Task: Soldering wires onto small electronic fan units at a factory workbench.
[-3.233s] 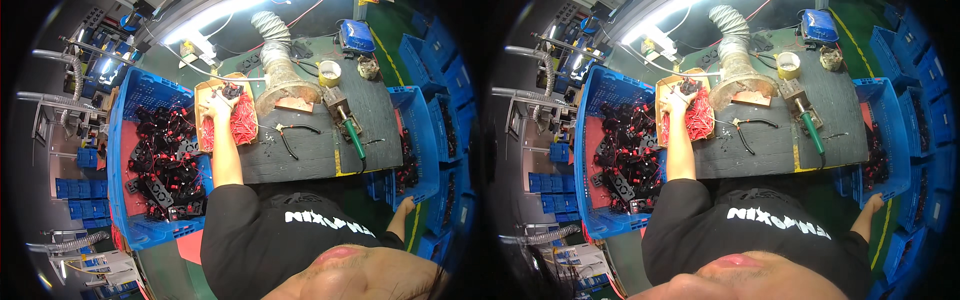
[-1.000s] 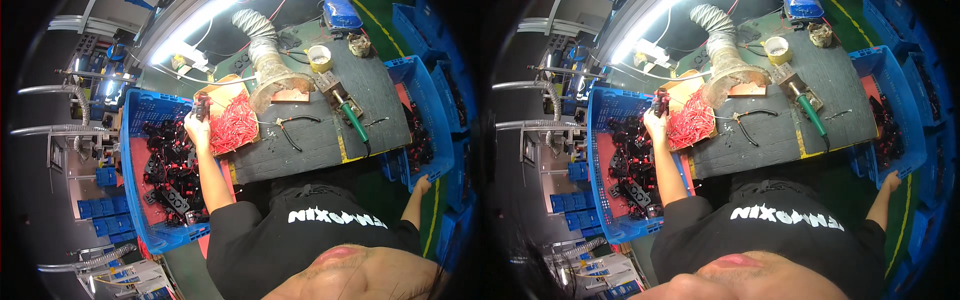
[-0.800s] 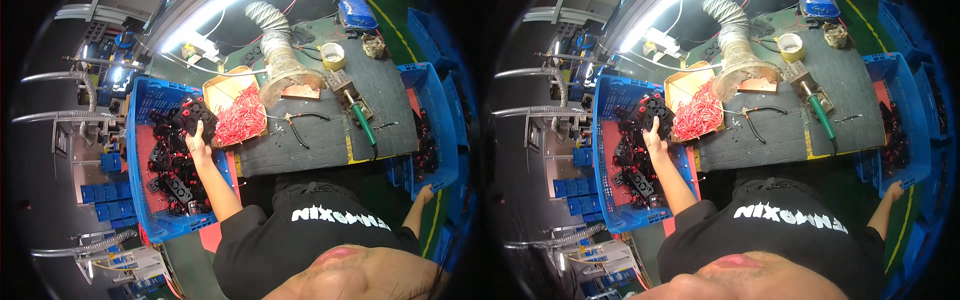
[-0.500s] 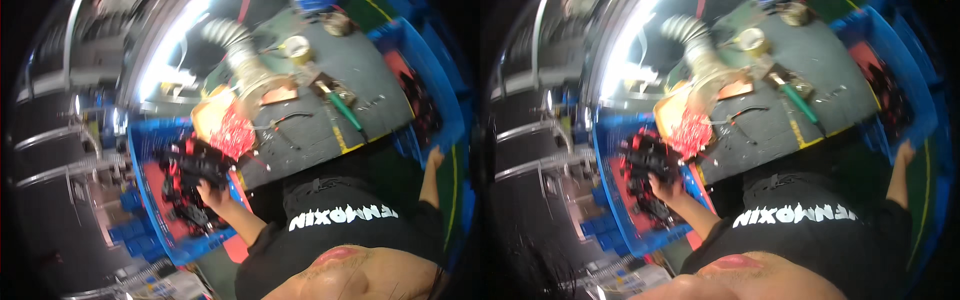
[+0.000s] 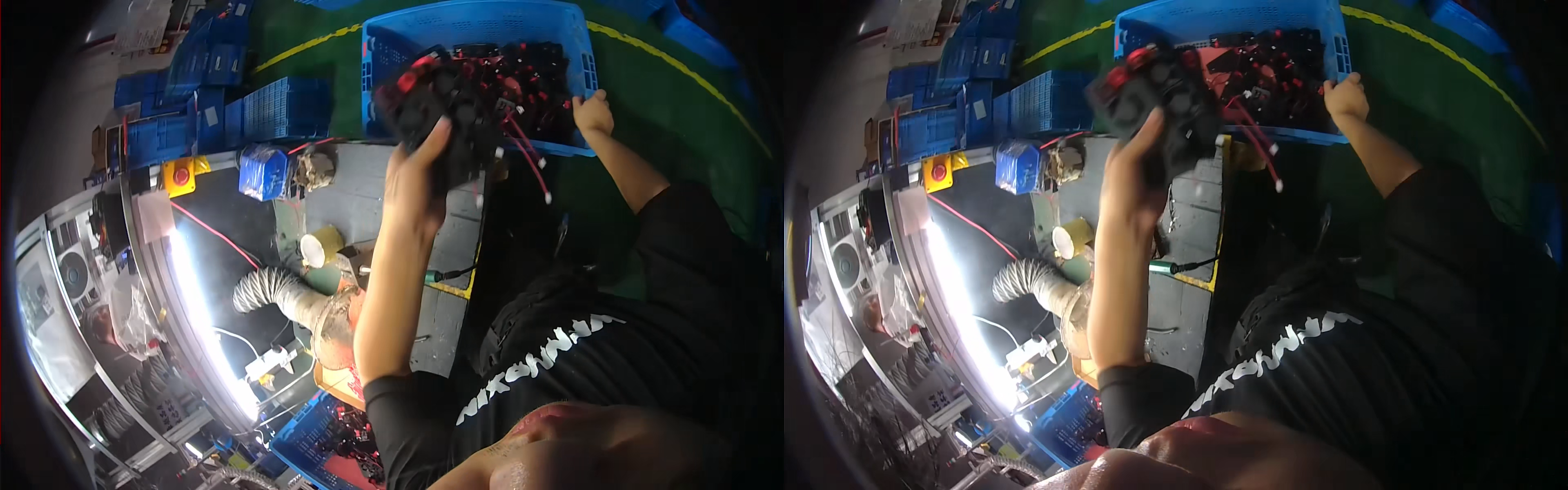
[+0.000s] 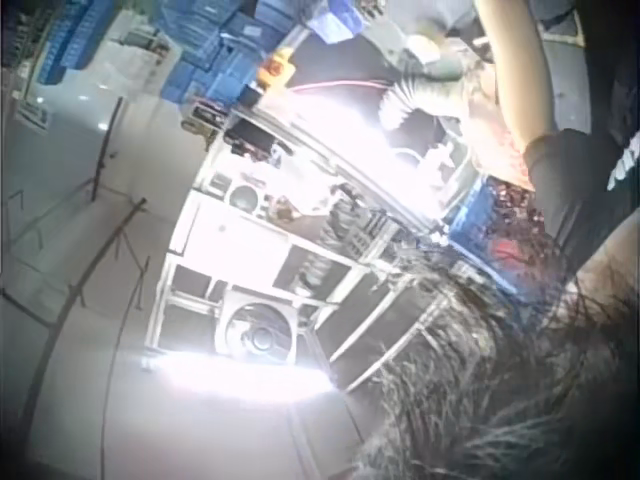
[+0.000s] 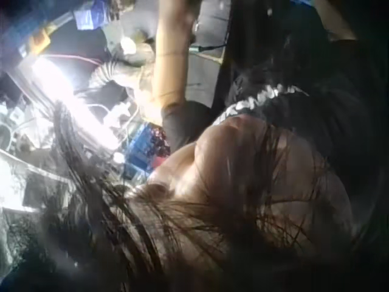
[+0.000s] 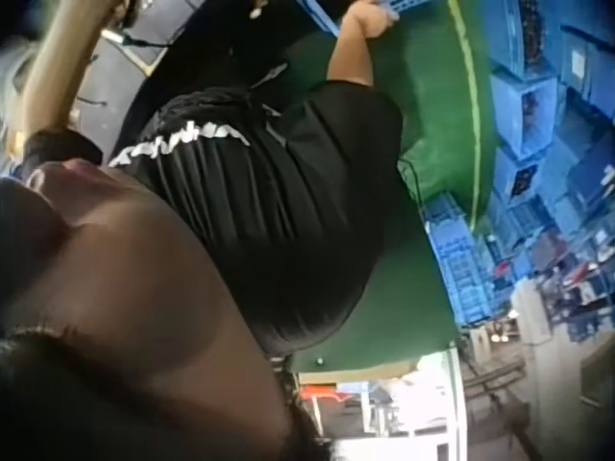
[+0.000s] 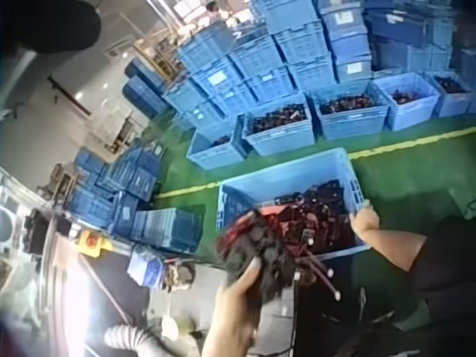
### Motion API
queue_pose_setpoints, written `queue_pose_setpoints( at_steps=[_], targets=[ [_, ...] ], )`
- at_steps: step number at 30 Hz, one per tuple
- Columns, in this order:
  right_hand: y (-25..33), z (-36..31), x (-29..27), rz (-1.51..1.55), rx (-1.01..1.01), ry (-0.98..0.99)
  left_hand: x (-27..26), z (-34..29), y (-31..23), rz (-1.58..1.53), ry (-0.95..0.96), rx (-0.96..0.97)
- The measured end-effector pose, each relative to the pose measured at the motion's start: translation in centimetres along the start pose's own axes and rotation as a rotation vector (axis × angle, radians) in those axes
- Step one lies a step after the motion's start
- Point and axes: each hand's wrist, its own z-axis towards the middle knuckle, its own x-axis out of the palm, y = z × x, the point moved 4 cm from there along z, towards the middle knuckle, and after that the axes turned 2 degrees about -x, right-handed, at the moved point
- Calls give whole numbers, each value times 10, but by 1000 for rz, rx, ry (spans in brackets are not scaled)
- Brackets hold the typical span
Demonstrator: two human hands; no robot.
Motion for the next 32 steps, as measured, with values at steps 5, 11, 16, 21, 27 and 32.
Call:
queue_pose_setpoints(
  at_steps=[5, 11, 16, 21, 27, 32],
  targets=[
    [5, 0, -5, 25, -23, -15, 18, 155, 61, 216, -90, -289],
    [7, 0, -8, 16, -4, 11, 48, 217, 142, 215, -126, -288],
    [9, -1, -7, 8, -39, -13, 76, 202, 88, 198, 43, -106],
    [-6, -10, 8, -63, -31, -61, 30, 110, -21, 216, 157, 43],
    [-47, -9, 44, -184, -160, 34, -52, -107, -6, 38, 184, 305],
    [-14, 62, 86, -398, -335, 174, -88, -236, 95, -309, -105, 420]
  ],
)
